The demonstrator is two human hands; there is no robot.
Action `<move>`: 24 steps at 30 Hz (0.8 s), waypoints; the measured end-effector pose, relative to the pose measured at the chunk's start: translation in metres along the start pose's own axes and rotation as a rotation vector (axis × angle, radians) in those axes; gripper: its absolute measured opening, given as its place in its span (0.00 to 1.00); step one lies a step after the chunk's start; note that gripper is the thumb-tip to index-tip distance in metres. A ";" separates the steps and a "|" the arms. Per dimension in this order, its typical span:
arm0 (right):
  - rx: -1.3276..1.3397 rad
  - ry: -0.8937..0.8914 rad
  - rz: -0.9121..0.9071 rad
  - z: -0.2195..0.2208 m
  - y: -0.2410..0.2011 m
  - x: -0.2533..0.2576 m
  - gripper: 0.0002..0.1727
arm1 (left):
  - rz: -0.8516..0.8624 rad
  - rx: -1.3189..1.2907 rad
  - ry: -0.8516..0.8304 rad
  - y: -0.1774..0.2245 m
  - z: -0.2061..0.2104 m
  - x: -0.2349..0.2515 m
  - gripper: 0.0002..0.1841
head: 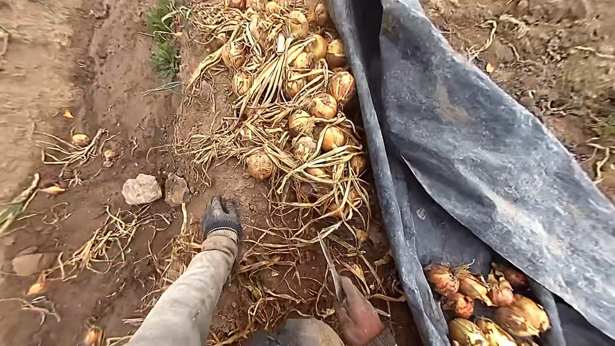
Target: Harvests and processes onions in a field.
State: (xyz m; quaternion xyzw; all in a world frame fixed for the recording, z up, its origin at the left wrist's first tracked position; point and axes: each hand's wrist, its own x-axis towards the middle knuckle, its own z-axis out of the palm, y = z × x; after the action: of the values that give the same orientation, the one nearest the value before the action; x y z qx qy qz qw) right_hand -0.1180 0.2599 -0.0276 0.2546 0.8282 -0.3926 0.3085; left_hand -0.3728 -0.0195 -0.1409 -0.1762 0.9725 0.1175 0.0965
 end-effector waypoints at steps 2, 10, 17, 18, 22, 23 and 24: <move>-0.090 0.050 0.049 -0.047 -0.029 0.012 0.35 | -0.017 0.046 -0.026 0.001 0.003 0.017 0.29; -0.216 0.187 0.012 -0.142 -0.182 0.091 0.28 | 0.059 0.016 -0.097 -0.018 0.004 0.052 0.32; -0.670 -0.208 -0.047 -0.071 -0.354 0.227 0.50 | 0.008 -0.019 -0.288 -0.024 -0.008 0.065 0.34; -0.750 -0.286 -0.019 -0.058 -0.363 0.242 0.53 | 0.004 -0.013 -0.293 -0.025 -0.006 0.067 0.34; -0.901 -0.389 0.058 -0.040 -0.371 0.268 0.54 | -0.001 0.005 -0.337 -0.028 -0.004 0.074 0.35; -0.909 -0.388 0.066 -0.040 -0.367 0.269 0.54 | 0.005 -0.001 -0.329 -0.028 -0.002 0.074 0.36; -0.912 -0.387 0.073 -0.041 -0.363 0.268 0.55 | 0.008 -0.013 -0.312 -0.028 0.000 0.071 0.36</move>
State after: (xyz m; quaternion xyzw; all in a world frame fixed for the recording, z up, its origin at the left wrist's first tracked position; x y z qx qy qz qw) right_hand -0.5540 0.1368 -0.0182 0.0450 0.8335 -0.0191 0.5503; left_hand -0.4273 -0.0680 -0.1621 -0.1526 0.9457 0.1500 0.2449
